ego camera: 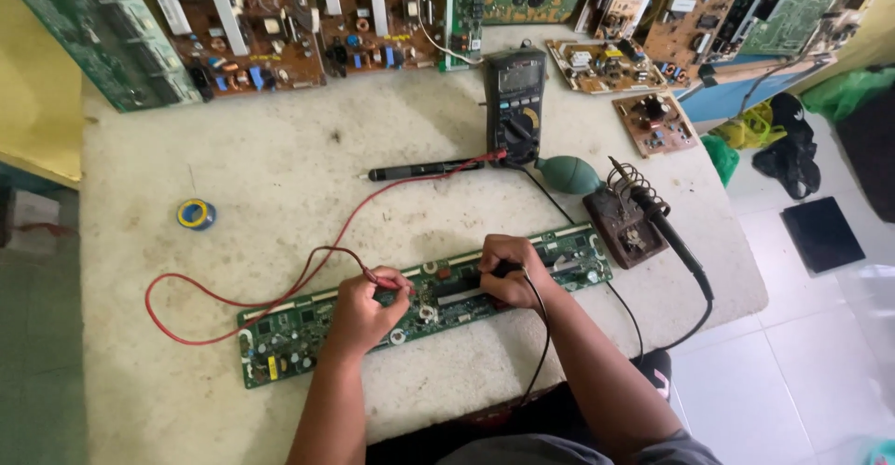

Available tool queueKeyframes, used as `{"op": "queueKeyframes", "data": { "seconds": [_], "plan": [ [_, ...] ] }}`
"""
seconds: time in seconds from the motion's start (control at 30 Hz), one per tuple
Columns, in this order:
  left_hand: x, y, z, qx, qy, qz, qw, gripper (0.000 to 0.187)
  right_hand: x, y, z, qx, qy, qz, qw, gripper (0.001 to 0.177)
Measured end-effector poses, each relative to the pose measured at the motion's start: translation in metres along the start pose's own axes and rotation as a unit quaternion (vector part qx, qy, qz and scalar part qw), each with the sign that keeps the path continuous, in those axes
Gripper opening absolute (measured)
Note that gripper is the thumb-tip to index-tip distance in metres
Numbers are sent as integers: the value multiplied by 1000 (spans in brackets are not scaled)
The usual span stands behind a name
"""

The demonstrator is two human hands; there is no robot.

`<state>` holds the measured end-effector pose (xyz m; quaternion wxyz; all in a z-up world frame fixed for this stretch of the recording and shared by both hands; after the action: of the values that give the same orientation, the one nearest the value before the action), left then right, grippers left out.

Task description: The person uses a multimeter to test various points on a green circuit board. They hold the red and black probes and touch them to different components on the board while looking at the multimeter display.

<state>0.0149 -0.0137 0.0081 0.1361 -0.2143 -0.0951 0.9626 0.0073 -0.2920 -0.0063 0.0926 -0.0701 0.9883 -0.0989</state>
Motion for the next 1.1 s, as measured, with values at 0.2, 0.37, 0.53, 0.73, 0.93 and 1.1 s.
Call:
{"op": "queueKeyframes", "data": {
  "seconds": [0.2, 0.37, 0.53, 0.73, 0.93, 1.1],
  "plan": [
    [2, 0, -2, -13, 5, 3, 1000, 14, 2, 6, -20, 18, -26, -9, 999, 15],
    [3, 0, 3, -22, 9, 4, 1000, 12, 5, 5, -16, 26, -41, -8, 999, 16],
    [4, 2, -1, -37, 17, 4, 999, 13, 6, 7, -14, 9, -71, 15, 997, 15],
    [5, 1, -1, -12, 13, 12, 1000, 15, 42, -24, -13, -30, -154, 188, 970, 12],
    [8, 0, -12, -15, 11, 5, 1000, 14, 129, -78, -24, -57, -148, 477, 865, 3],
    [6, 2, -7, -15, 7, 13, 1000, 15, 174, -94, 2, 12, -81, 531, 843, 20]
  ]
}}
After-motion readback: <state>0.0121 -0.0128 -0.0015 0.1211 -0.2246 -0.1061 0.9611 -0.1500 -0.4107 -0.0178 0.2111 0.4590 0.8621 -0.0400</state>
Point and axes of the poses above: each hand's wrist, its own x-axis away from the middle knuckle, its own y-axis out of the palm, z = x × y, the point moved 2 cm from there along -x, towards the middle knuckle, and after that the axes turned 9 degrees about y, right-handed, at the moved point
